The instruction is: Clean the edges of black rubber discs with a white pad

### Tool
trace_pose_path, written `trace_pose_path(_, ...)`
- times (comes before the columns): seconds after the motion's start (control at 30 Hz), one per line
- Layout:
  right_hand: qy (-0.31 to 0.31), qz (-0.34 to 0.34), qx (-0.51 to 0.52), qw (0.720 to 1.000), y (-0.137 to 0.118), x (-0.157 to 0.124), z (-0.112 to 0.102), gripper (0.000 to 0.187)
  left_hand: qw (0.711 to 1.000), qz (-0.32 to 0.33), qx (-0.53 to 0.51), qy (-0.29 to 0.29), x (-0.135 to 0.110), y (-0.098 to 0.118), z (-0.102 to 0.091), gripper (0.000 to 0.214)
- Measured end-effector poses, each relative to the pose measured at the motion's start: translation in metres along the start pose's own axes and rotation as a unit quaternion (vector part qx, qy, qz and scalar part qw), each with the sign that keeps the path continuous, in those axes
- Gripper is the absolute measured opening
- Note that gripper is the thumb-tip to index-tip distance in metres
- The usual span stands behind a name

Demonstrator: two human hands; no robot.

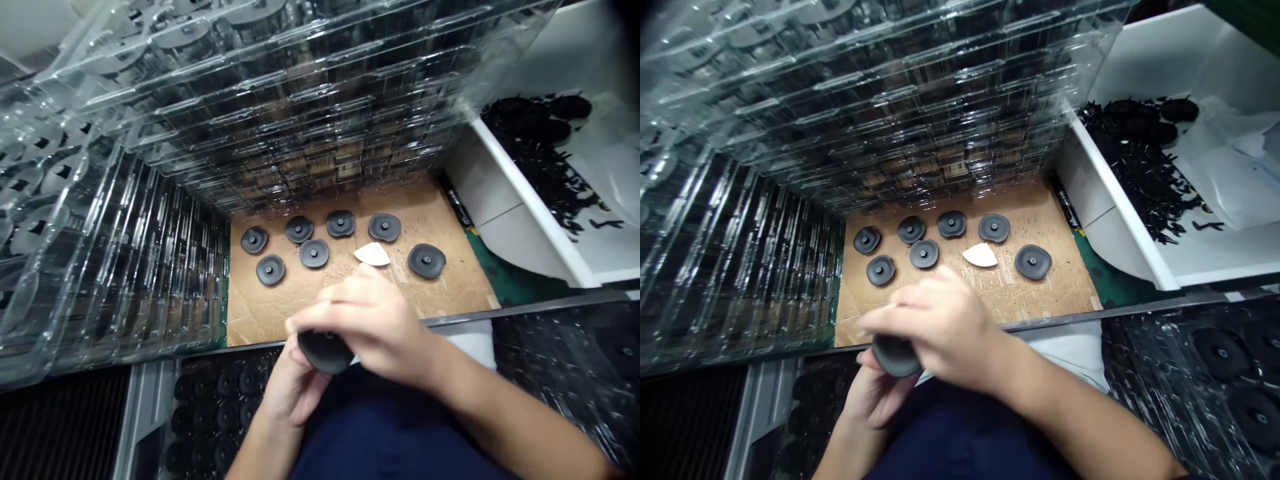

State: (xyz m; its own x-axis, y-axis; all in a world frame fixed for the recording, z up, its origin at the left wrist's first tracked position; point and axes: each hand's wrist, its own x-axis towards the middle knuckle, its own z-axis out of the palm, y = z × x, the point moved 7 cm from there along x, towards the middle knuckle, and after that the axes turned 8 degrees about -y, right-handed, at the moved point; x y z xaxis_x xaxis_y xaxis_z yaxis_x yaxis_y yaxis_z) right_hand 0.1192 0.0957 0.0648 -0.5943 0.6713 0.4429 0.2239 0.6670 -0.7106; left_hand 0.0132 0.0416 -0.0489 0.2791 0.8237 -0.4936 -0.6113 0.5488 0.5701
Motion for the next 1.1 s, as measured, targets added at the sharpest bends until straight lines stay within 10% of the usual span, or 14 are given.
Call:
trace_pose_path(0.17,-0.01,0.212,0.036,0.977,0.06,-0.047,0.008,0.02,0.998,-0.002,-0.051,-0.03,-0.004,0.014,-0.005,0.065)
trace_pose_path(0.37,-0.044,0.256,0.029,0.965,0.087,-0.086,0.048,0.018,0.996,0.01,-0.083,-0.039,-0.004,0.017,0.0,0.057)
trace_pose_path(0.53,0.034,0.274,0.036,0.96,0.053,-0.052,0.006,0.02,0.996,0.017,-0.08,-0.044,-0.003,0.013,0.004,0.054)
trace_pose_path(0.63,0.077,0.158,0.045,0.983,0.008,-0.02,-0.013,0.021,0.998,0.02,-0.062,-0.019,-0.001,0.009,0.001,0.058)
trace_pose_path(0.83,-0.144,0.125,0.079,0.978,-0.009,0.001,0.024,0.02,0.998,0.031,-0.041,0.03,0.002,0.006,-0.007,0.059)
trace_pose_path(0.97,-0.025,0.101,0.05,0.993,-0.006,0.002,0.014,0.025,0.998,0.019,-0.053,0.029,0.001,0.003,-0.008,0.049)
trace_pose_path(1.1,-0.106,0.112,0.118,0.981,-0.004,-0.011,0.018,0.019,0.998,0.022,-0.049,-0.015,0.001,0.006,-0.002,0.051)
